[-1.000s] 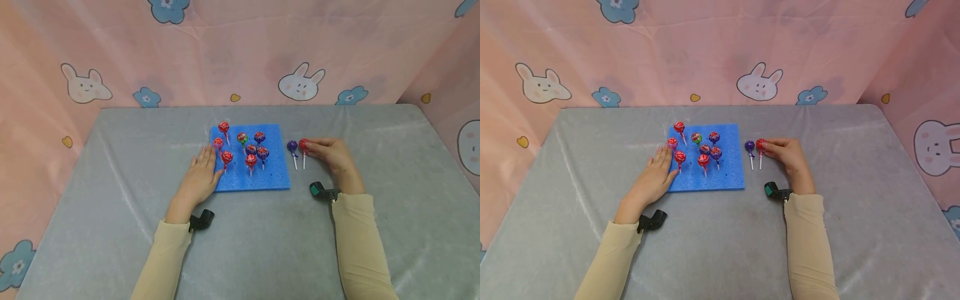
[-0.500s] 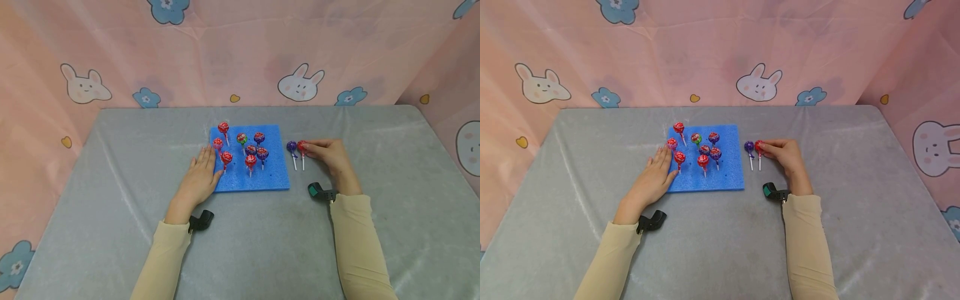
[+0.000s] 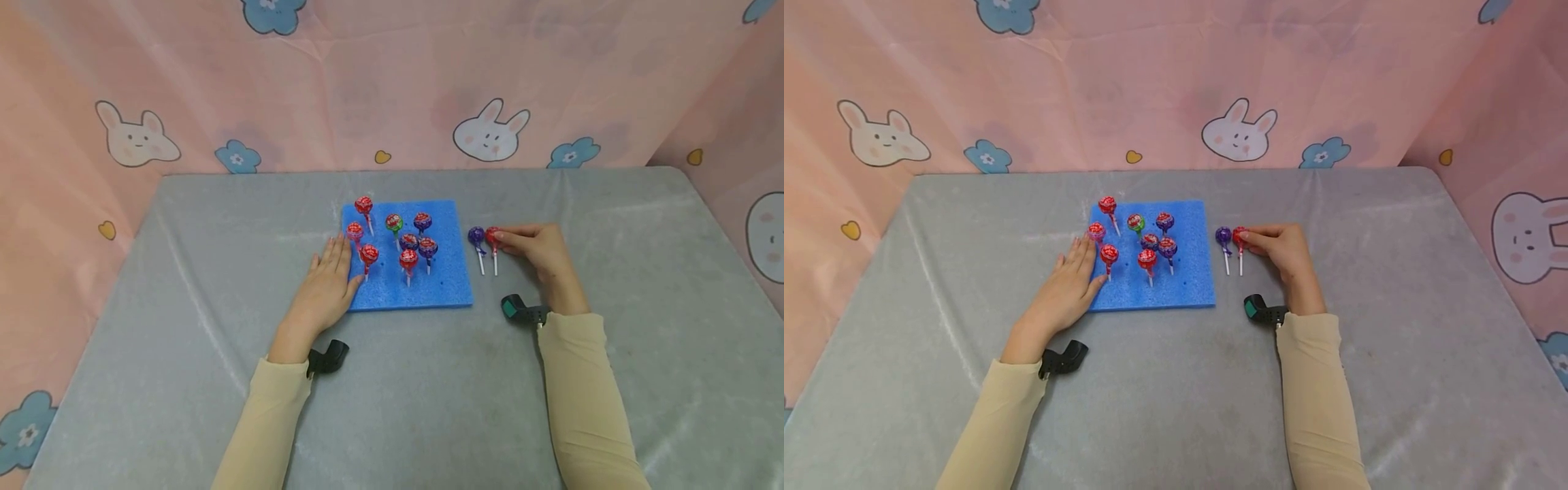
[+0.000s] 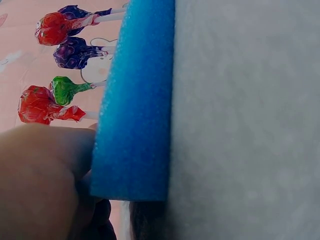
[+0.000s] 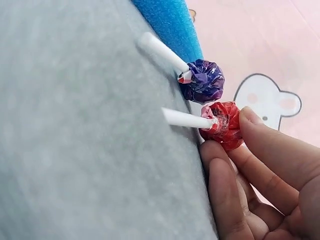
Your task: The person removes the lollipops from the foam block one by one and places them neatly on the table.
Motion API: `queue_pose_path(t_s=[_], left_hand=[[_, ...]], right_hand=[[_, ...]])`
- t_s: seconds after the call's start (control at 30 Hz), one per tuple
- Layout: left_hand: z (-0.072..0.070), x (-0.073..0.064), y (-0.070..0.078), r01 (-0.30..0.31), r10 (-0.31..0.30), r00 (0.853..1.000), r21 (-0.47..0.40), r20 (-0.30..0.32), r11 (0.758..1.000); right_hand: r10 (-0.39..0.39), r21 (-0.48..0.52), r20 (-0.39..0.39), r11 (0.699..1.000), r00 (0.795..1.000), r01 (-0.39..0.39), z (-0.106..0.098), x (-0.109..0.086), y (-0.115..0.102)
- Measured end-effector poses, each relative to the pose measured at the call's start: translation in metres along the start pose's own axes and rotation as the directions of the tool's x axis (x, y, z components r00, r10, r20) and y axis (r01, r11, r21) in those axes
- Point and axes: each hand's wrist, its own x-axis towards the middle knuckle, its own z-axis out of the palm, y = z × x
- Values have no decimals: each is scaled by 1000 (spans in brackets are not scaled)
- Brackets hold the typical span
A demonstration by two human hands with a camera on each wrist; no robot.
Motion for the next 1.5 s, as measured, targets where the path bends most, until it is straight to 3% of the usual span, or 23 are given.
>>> queue_pose_path(t_s=[0.43, 0.67, 1.33, 1.5], left_hand=[[-3, 0, 0, 14, -15, 1000, 28, 25, 1000], [-1, 0, 2, 10, -10, 1000, 16, 8, 1000], [-1, 0, 0, 1, -1, 1000, 6, 6, 1000], [-1, 0, 0, 1, -1, 1000, 11, 4, 1000]], right_hand=[[8, -25, -42, 1000, 999, -9, 3, -2, -1], [17, -88, -43, 996, 999, -21, 1, -3, -1], [27, -19, -49, 999, 998, -28, -3, -1, -3], [2, -22, -84, 1000, 996, -4, -3, -1, -2]])
